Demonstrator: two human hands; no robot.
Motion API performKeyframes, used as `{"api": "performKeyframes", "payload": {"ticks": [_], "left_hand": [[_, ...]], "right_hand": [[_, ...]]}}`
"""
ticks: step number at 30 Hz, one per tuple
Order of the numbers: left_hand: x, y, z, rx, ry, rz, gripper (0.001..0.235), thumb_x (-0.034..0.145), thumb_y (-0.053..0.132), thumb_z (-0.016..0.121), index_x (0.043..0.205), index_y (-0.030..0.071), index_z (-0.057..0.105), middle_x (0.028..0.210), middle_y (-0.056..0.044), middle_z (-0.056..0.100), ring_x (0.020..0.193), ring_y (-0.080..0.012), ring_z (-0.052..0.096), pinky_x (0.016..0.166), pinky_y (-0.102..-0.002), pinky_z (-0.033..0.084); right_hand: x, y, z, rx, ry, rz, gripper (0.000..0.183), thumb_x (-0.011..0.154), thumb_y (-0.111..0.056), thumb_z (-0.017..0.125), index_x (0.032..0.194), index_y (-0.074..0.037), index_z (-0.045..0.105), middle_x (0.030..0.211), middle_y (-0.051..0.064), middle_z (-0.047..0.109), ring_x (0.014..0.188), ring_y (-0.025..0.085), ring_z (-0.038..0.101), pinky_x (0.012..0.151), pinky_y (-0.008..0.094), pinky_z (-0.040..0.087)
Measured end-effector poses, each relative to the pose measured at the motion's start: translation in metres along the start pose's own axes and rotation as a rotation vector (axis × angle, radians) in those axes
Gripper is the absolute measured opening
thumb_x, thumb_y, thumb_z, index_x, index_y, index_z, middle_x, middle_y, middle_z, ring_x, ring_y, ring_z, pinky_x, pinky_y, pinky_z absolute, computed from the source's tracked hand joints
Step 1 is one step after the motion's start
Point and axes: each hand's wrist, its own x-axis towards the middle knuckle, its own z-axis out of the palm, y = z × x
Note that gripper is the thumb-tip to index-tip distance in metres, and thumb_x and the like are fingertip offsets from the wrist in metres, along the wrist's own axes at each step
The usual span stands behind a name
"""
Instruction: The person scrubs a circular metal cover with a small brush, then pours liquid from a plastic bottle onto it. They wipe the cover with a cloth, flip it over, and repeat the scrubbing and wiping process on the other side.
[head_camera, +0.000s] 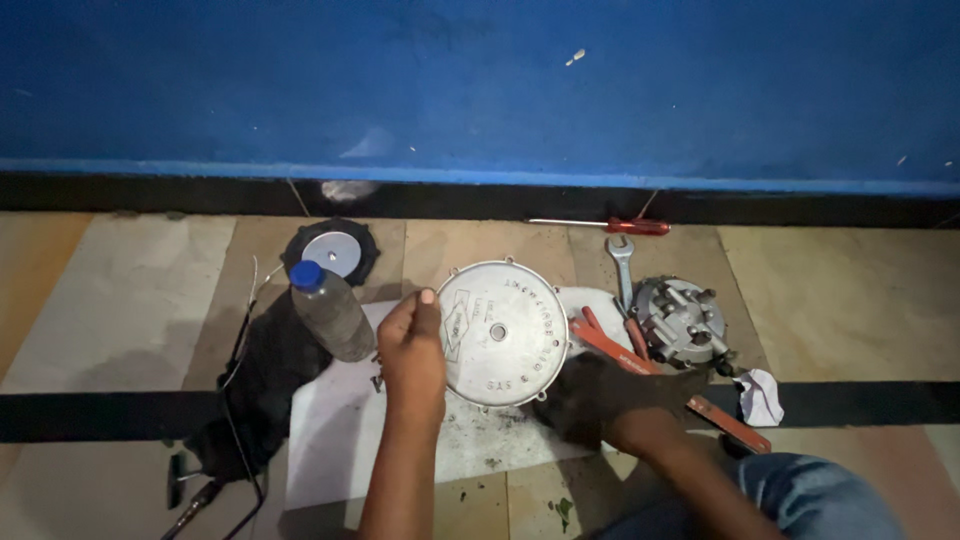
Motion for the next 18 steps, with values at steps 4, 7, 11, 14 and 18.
{"api": "performKeyframes", "payload": {"ticks": [4,7,11,14,18], "left_hand": [[-0.003,-0.005,0.005,-0.006,-0.010,0.021,0.031,0.102,0.024,0.056,0.081,0.002,0.064,0.068,0.005,0.051,0.066,-0.0070,0.041,0.061,-0.027,0.039],[-0.005,-0.010,0.006,0.028,-0.013,0.017,0.036,0.104,0.024,0.056,0.077,0.001,0.057,0.066,0.003,0.045,0.065,-0.0080,0.038,0.059,-0.029,0.036],[-0.004,-0.014,0.006,0.015,0.018,0.003,0.039,0.105,0.023,0.056,0.075,-0.001,0.053,0.064,0.002,0.041,0.062,-0.0097,0.035,0.056,-0.032,0.033],[-0.004,-0.015,0.005,0.054,0.071,-0.037,0.034,0.103,0.023,0.055,0.077,0.002,0.060,0.062,0.002,0.043,0.061,-0.0100,0.036,0.056,-0.031,0.034],[-0.001,-0.023,0.005,0.101,0.104,-0.038,0.036,0.104,0.023,0.054,0.077,-0.001,0.058,0.062,-0.002,0.046,0.061,-0.0115,0.039,0.058,-0.032,0.037]], "right_hand": [[-0.004,-0.005,-0.022,0.075,0.069,-0.045,0.036,0.090,-0.043,0.065,0.117,-0.021,0.076,0.121,0.008,0.073,0.108,0.028,0.068,0.094,0.041,0.053],[-0.001,-0.008,-0.069,0.218,0.198,0.002,0.035,0.090,-0.043,0.065,0.115,-0.021,0.076,0.118,0.008,0.073,0.106,0.027,0.068,0.092,0.041,0.053],[0.001,0.005,-0.081,0.120,0.179,0.039,0.033,0.090,-0.042,0.064,0.112,-0.022,0.077,0.115,0.007,0.073,0.102,0.027,0.068,0.088,0.042,0.052],[-0.001,0.014,-0.052,-0.058,0.046,0.007,0.032,0.089,-0.042,0.064,0.111,-0.022,0.077,0.112,0.007,0.074,0.099,0.026,0.068,0.086,0.042,0.052],[-0.011,0.011,-0.036,-0.262,-0.155,-0.099,0.032,0.089,-0.045,0.061,0.102,-0.022,0.080,0.103,0.003,0.076,0.093,0.022,0.070,0.081,0.041,0.052]]}}
